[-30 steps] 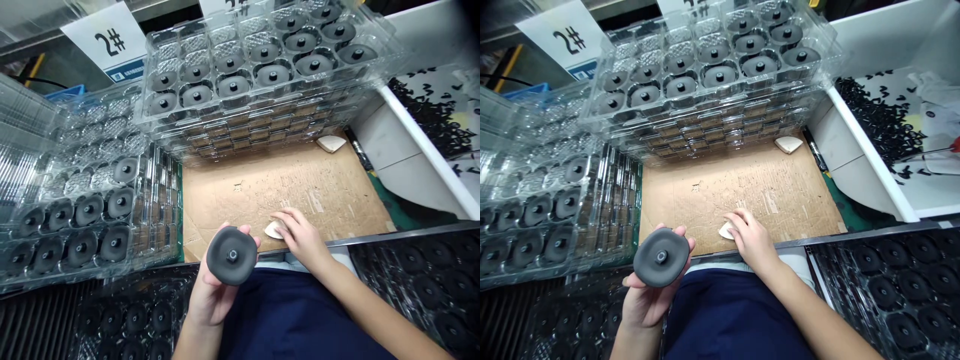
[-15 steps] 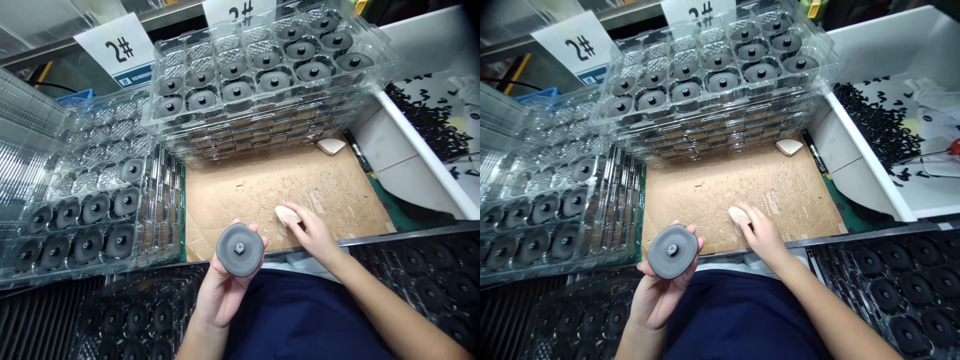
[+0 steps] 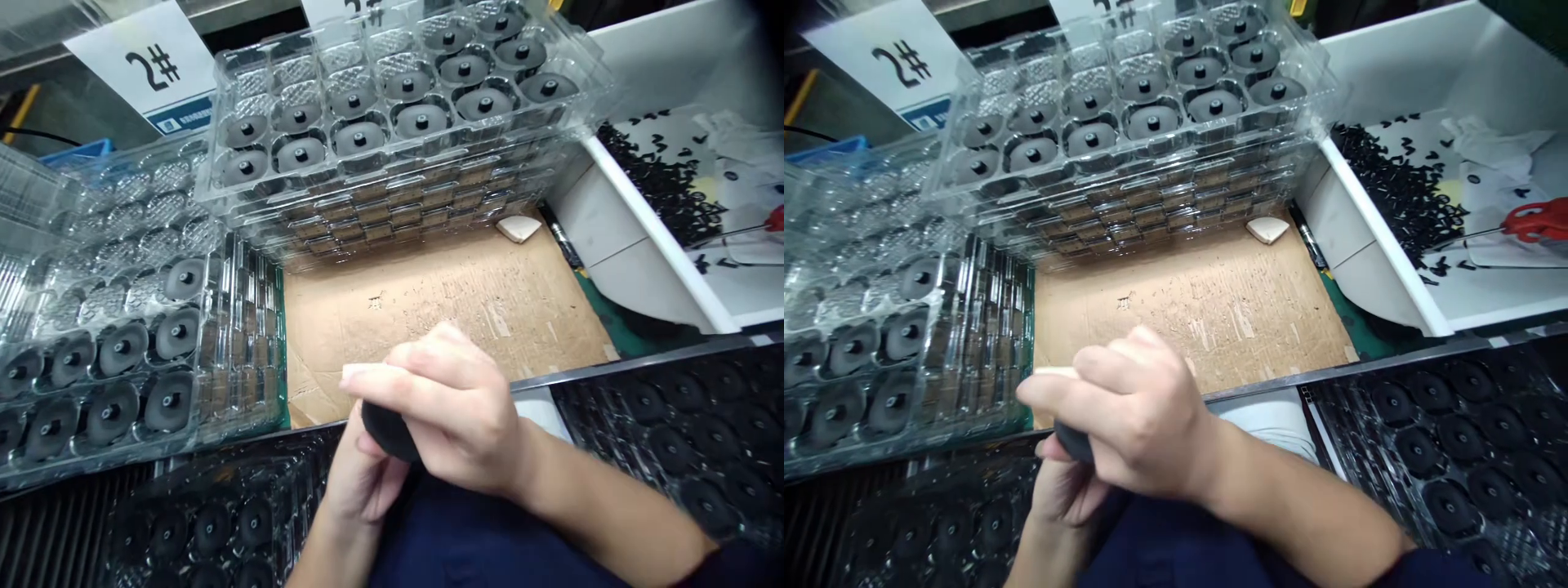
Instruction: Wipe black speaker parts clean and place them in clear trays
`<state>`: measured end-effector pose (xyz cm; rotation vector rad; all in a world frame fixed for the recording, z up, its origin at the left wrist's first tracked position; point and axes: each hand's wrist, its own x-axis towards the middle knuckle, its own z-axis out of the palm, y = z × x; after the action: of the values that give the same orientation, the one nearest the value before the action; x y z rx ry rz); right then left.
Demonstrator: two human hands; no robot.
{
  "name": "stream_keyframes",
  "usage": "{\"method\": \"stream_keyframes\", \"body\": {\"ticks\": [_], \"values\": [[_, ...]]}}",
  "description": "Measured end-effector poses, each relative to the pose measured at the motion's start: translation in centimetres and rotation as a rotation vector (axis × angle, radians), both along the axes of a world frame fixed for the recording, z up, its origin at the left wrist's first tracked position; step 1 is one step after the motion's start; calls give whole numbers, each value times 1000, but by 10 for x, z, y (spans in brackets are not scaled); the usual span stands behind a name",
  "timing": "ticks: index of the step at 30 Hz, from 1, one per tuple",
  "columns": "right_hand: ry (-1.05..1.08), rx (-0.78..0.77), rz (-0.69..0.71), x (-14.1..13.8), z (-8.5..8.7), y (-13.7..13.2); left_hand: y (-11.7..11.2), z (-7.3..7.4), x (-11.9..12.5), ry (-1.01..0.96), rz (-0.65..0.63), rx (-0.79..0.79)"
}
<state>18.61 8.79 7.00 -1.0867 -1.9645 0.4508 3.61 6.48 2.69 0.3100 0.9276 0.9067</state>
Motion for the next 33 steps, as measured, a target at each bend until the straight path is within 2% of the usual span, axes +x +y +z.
{"method": "stream_keyframes", "body": {"ticks": [1,4,6,7,11,12,16,17,20,22,28,31,33], "values": [[40,-16,-5,2,-1,-2,2,1,-2,1,-1,15],[-32,-272,-30,17,1,-14,3,5,-7,-21,15,92],[-50,-357,-17,25,7,-21,1,10,-5,-44,21,147],[-22,-338,-13,26,10,-23,0,13,-2,-48,30,171],[144,-62,-78,13,9,-20,-4,21,7,-8,64,214],[149,-61,-82,11,7,-18,-3,21,7,7,69,211],[71,-287,5,8,3,-12,-2,16,1,14,101,174],[74,-265,11,8,3,-11,-2,15,1,8,102,168],[124,-47,-78,1,4,-13,-4,15,4,24,111,165],[123,18,-133,-4,4,-21,-6,18,9,22,121,206],[72,2,-124,-6,-1,-50,-13,23,18,41,239,317],[147,-20,-126,-8,2,-48,-10,21,21,19,233,341],[146,-29,-69,-10,7,-38,-6,22,22,51,210,310]]}}
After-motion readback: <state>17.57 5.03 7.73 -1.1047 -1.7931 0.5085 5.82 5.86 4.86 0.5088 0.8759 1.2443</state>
